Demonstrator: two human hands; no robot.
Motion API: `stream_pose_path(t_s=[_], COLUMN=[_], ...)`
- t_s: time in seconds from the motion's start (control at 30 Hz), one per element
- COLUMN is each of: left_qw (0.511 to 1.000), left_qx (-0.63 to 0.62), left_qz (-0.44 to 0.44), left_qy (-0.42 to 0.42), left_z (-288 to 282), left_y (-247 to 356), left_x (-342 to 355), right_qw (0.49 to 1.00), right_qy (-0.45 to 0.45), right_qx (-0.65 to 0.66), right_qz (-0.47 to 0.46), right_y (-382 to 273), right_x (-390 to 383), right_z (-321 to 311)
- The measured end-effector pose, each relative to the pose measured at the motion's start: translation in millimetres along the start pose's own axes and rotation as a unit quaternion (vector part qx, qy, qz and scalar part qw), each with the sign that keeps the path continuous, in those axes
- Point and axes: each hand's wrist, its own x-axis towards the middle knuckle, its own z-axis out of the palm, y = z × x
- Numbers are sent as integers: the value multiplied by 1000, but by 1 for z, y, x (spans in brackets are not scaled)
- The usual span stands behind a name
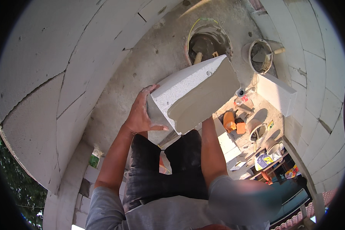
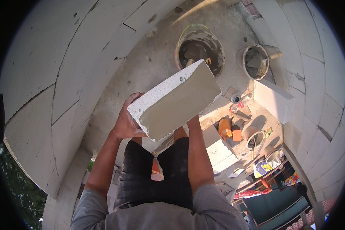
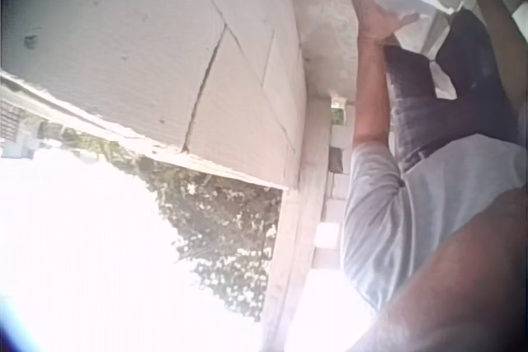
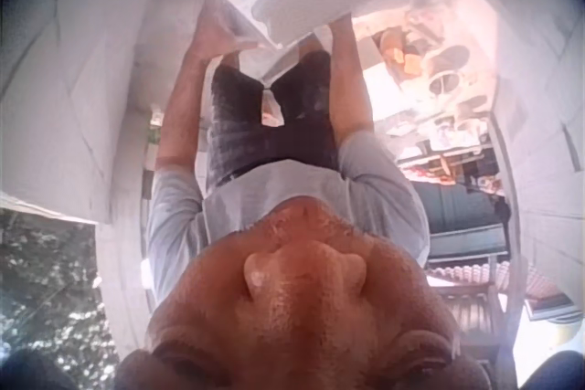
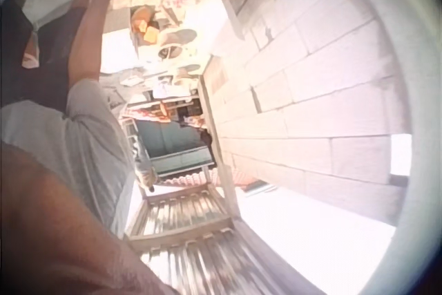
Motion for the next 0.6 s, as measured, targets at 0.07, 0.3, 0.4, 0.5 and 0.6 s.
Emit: stream_pose_path(t_s=[0.07,0.3,0.4,0.5,0.6], left_qw=[999,996,992,989,989], left_qx=[44,13,55,97,104], left_qz=[-21,2,18,17,-10], left_qy=[-22,84,108,111,101], left_z=[8,77,92,97,92], left_y=[-38,-101,-109,-89,-54], left_x=[-2,24,31,37,30], right_qw=[995,977,970,964,958], right_qy=[-11,-34,-58,-75,-94], right_qx=[93,211,236,257,269], right_qz=[21,7,6,-8,-12], right_y=[-2,8,13,13,5], right_x=[8,-18,-13,-13,-14], right_z=[-1,-21,-25,-25,-19])
